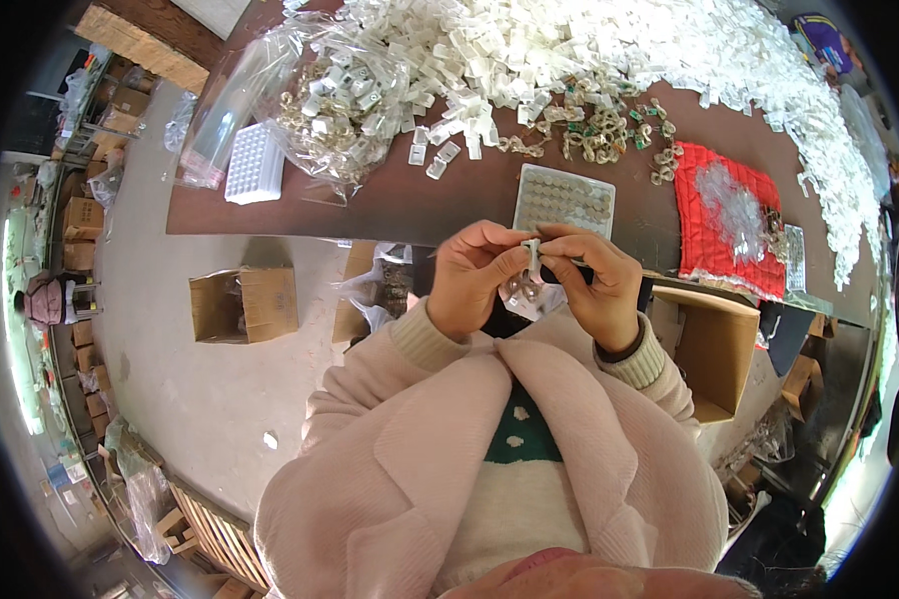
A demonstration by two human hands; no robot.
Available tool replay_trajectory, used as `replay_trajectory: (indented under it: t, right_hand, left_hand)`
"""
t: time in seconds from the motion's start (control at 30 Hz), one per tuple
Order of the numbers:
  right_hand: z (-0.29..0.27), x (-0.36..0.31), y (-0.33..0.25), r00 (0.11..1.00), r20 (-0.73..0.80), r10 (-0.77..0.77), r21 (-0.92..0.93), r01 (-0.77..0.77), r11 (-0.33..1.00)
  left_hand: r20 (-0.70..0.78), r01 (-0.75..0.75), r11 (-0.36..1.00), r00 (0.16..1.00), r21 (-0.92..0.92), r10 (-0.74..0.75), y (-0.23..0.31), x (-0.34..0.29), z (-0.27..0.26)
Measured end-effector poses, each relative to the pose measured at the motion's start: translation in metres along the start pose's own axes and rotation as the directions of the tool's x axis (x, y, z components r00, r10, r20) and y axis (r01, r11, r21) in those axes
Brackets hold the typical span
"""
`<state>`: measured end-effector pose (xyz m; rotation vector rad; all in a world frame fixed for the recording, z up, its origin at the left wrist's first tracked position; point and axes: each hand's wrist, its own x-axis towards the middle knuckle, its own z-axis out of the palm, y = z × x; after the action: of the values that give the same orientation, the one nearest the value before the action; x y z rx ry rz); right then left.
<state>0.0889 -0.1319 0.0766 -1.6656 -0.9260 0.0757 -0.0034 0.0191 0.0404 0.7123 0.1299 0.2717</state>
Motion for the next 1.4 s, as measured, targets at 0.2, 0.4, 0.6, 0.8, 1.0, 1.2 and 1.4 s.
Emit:
replay_trajectory:
  t: [0.2, 0.4, 0.6, 0.8, 1.0, 1.2, 1.4]
  right_hand:
    - [-0.003, -0.009, 0.014, 0.988, -0.104, 0.110, 0.145, -0.095, 0.985]
    - [-0.005, -0.012, 0.019, 0.983, -0.122, 0.136, 0.105, -0.123, 0.987]
    - [-0.012, -0.012, 0.023, 0.978, -0.134, 0.160, 0.072, -0.151, 0.986]
    - [-0.020, -0.013, 0.028, 0.965, -0.175, 0.197, 0.100, -0.182, 0.978]
    - [-0.025, 0.003, 0.038, 0.952, -0.167, 0.256, 0.192, -0.223, 0.956]
    - [-0.014, 0.036, 0.040, 0.923, -0.092, 0.374, 0.698, -0.208, 0.685]
    - [-0.004, 0.040, 0.027, 0.871, 0.022, 0.490, 0.919, -0.211, 0.334]
  left_hand:
    - [0.178, -0.487, 0.238, 0.663, 0.840, 0.727, 0.117, 0.055, -0.001]
    - [0.484, -0.451, -0.212, 0.665, 0.867, 0.569, 0.114, 0.102, -0.001]
    - [0.633, -0.481, -0.588, 0.772, 0.650, 0.068, 0.033, 0.144, -0.017]
    - [0.591, -0.455, -0.749, 0.800, 0.481, -0.106, 0.020, 0.163, -0.030]
    - [0.623, -0.520, -0.376, 0.743, 0.767, 0.243, 0.040, 0.148, -0.012]
    - [0.172, -0.244, 0.379, 0.961, 0.892, 0.216, 0.033, 0.098, 0.016]
    - [0.313, -0.386, 0.294, 0.912, 0.874, 0.267, 0.022, 0.062, 0.023]
